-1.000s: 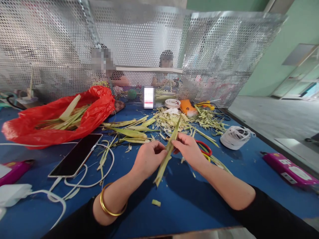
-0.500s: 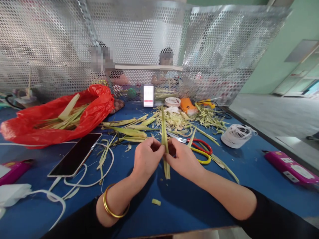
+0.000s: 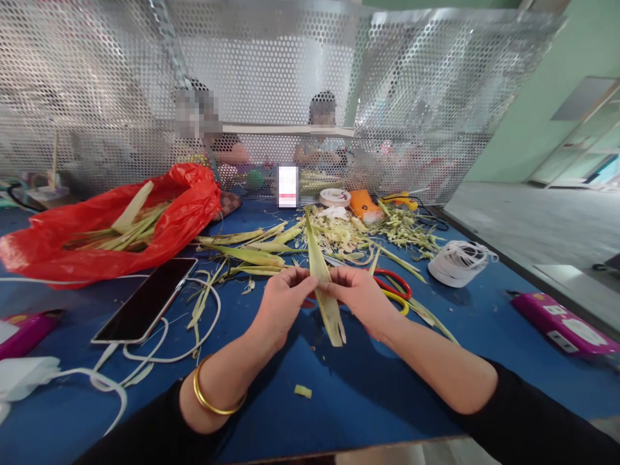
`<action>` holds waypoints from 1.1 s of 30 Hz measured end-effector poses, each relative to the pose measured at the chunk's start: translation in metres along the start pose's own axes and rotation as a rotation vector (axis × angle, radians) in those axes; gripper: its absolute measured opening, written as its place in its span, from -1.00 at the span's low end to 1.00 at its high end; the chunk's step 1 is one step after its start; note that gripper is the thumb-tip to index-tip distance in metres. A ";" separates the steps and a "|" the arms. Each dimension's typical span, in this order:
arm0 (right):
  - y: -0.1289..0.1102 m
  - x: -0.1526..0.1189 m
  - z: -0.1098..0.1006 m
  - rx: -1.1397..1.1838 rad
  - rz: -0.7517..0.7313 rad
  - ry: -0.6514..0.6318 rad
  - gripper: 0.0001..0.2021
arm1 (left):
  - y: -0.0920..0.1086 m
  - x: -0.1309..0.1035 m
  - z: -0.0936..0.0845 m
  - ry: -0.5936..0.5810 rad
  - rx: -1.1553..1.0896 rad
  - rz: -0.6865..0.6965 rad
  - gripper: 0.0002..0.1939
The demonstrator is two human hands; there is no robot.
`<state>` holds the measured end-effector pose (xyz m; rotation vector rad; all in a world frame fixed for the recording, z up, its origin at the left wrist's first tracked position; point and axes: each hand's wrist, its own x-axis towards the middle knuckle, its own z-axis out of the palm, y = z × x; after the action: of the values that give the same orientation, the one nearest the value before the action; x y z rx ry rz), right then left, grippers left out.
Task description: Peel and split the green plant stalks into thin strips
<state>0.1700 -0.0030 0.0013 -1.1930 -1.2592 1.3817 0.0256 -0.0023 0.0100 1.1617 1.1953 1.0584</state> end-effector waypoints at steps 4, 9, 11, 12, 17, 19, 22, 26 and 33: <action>0.001 0.001 -0.001 0.044 0.023 0.006 -0.68 | -0.002 0.000 0.001 -0.026 0.043 0.039 -0.81; 0.004 0.003 -0.003 0.086 0.040 -0.015 -0.71 | -0.004 0.002 0.000 -0.002 0.178 0.114 -0.86; 0.004 0.004 -0.003 0.107 0.065 -0.025 -0.72 | -0.004 0.002 -0.001 0.000 0.184 0.123 -0.88; 0.004 0.004 -0.003 0.115 0.076 -0.031 -0.72 | -0.003 0.002 -0.001 -0.005 0.179 0.126 -0.89; 0.004 0.004 -0.004 0.147 0.107 -0.081 -0.73 | -0.001 0.002 0.000 -0.046 0.134 0.124 -0.89; 0.006 0.004 -0.004 0.158 0.118 -0.094 -0.73 | -0.002 0.002 0.000 -0.049 0.126 0.120 -0.88; 0.008 0.005 -0.004 0.157 0.121 -0.090 -0.75 | -0.003 0.003 -0.001 -0.038 0.153 0.132 -0.88; 0.009 0.005 -0.004 0.158 0.132 -0.061 -0.75 | -0.005 0.003 -0.002 -0.026 0.200 0.154 -0.87; 0.006 0.004 -0.004 0.188 0.139 -0.111 -0.74 | -0.007 0.004 -0.002 -0.032 0.224 0.169 -0.84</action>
<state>0.1729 0.0013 -0.0052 -1.1028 -1.1106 1.6497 0.0235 0.0007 0.0023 1.4696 1.2297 1.0461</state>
